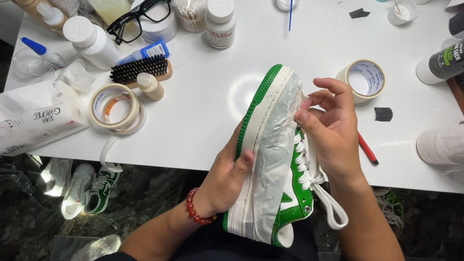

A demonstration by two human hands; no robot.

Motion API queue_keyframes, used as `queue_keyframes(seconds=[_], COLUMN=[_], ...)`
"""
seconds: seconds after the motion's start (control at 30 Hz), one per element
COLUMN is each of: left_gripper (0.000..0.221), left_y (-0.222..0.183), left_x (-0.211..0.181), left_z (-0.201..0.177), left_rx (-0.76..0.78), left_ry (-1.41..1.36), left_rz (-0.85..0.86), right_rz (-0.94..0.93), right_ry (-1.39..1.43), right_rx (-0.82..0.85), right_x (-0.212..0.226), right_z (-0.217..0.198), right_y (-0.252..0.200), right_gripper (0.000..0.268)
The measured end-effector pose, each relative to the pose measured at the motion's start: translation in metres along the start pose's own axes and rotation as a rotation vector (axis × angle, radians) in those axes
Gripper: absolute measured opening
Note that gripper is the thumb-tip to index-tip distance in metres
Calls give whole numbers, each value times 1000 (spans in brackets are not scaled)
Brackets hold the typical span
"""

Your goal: The person wraps masking tape and protective film around the upper of a green and white sneaker, pressing the material along the sole edge and toe area. They then set the taped shoe aside and thread white laces through the eyelets of a second sneaker, pulling the laces tight by hand.

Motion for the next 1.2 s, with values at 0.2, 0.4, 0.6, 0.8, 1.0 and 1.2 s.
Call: queue_keyframes(seconds=[0.2,0.4,0.6,0.8,1.0,1.2], left_gripper=[86,82,90,101,94,110], left_y=[4,10,13,19,13,10], left_x=[5,11,12,13,15,-9], left_z=[-4,-8,-12,-20,-17,-18], left_rx=[-65,-99,-81,-233,-220,-75], left_ry=[79,178,30,30,279,422], left_rz=[31,9,-153,-125,-19,23], right_rz=[43,-30,223,-223,-218,-159], right_ry=[-215,-608,-377,-876,-811,-638], right_rx=[63,99,11,307,105,22], right_x=[13,18,16,35,16,11], right_z=[5,27,27,51,42,39], right_y=[0,0,4,-26,-28,-30], right_gripper=[88,97,99,123,98,76])
Point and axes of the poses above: each hand's wrist, its own y-axis towards the middle knuckle, its own z-axis out of the palm, x = y × z, the point moved 3 cm from there along y, towards the middle knuckle, and after that the axes turned 9 degrees about z, right-handed, at the moved point
